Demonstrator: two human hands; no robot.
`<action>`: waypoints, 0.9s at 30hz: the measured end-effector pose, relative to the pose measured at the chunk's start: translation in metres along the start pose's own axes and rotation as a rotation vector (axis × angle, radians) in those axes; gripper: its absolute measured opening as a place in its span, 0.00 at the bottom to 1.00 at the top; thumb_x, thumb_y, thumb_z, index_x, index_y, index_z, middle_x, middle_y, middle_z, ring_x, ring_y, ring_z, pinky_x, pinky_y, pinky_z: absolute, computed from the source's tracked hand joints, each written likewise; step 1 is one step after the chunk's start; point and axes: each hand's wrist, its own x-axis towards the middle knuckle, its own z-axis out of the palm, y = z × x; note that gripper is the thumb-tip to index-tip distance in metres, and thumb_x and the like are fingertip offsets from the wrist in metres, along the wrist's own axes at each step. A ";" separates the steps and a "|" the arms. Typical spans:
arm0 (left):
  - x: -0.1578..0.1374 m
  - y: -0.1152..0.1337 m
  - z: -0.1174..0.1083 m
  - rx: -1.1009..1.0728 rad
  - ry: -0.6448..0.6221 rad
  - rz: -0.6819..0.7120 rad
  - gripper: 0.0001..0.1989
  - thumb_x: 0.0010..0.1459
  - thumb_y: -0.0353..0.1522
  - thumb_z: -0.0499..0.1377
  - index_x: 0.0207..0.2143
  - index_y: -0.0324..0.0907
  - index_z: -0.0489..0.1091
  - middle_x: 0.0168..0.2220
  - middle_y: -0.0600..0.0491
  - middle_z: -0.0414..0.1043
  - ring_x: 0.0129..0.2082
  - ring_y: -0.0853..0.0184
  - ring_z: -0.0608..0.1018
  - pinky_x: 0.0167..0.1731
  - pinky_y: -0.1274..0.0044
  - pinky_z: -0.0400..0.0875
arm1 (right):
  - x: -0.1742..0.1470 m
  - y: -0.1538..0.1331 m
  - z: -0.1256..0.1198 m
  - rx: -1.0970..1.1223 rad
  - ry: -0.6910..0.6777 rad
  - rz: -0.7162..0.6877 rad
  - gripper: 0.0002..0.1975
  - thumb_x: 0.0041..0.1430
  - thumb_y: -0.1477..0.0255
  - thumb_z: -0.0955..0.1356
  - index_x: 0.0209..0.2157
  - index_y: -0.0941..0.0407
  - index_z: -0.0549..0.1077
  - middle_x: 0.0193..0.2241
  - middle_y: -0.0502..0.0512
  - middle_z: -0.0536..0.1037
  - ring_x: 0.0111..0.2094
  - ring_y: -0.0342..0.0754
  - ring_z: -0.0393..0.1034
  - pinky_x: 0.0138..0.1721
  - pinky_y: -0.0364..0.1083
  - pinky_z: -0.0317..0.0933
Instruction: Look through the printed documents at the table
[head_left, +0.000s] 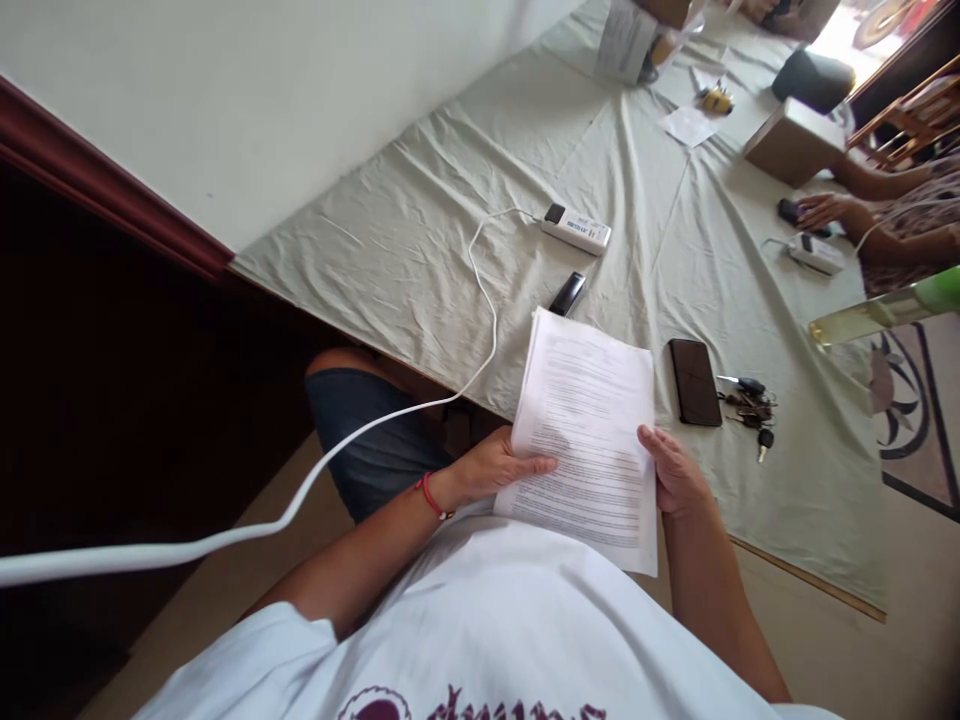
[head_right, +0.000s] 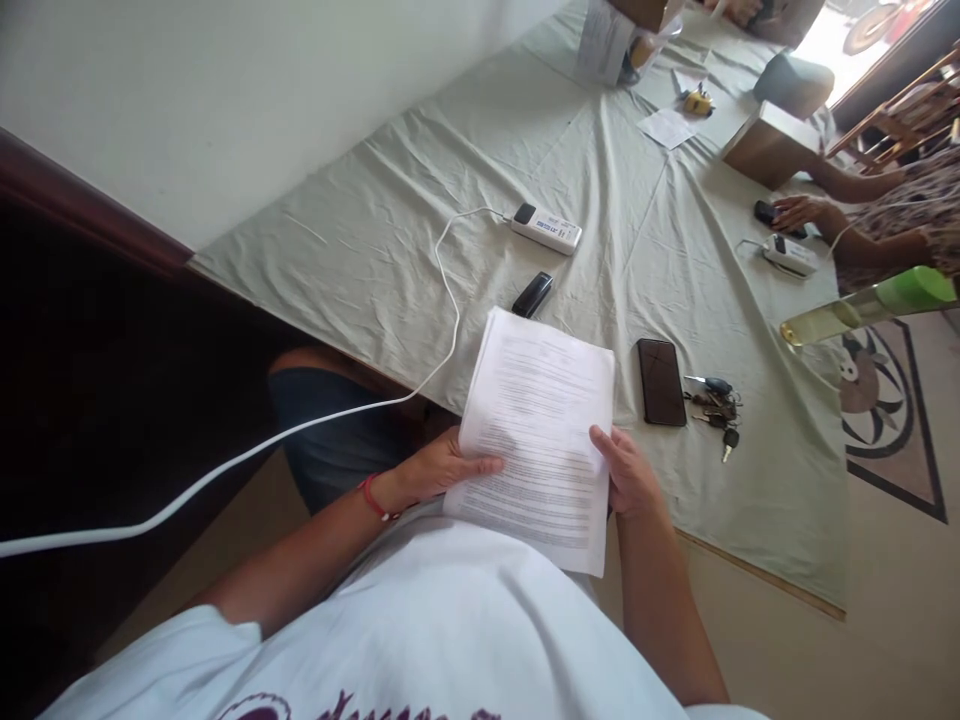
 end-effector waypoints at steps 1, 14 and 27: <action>0.003 0.002 -0.001 0.021 -0.013 0.014 0.23 0.46 0.40 0.75 0.43 0.38 0.82 0.45 0.44 0.83 0.46 0.55 0.83 0.52 0.65 0.76 | -0.001 0.000 0.002 0.043 0.008 0.013 0.26 0.41 0.56 0.82 0.39 0.54 0.79 0.35 0.57 0.85 0.34 0.58 0.82 0.35 0.53 0.77; 0.032 0.099 0.012 0.476 0.130 0.521 0.25 0.55 0.44 0.69 0.49 0.37 0.79 0.50 0.46 0.81 0.52 0.53 0.80 0.57 0.63 0.73 | 0.016 -0.083 0.023 0.022 0.003 -0.714 0.20 0.44 0.68 0.82 0.41 0.52 0.81 0.43 0.54 0.84 0.51 0.59 0.78 0.57 0.60 0.71; 0.076 0.089 -0.033 0.648 0.094 0.640 0.31 0.47 0.45 0.73 0.50 0.37 0.76 0.51 0.41 0.79 0.53 0.51 0.79 0.59 0.58 0.72 | 0.051 -0.071 0.001 -0.615 -0.058 -0.846 0.20 0.53 0.61 0.78 0.47 0.47 0.79 0.48 0.53 0.82 0.57 0.58 0.72 0.64 0.59 0.64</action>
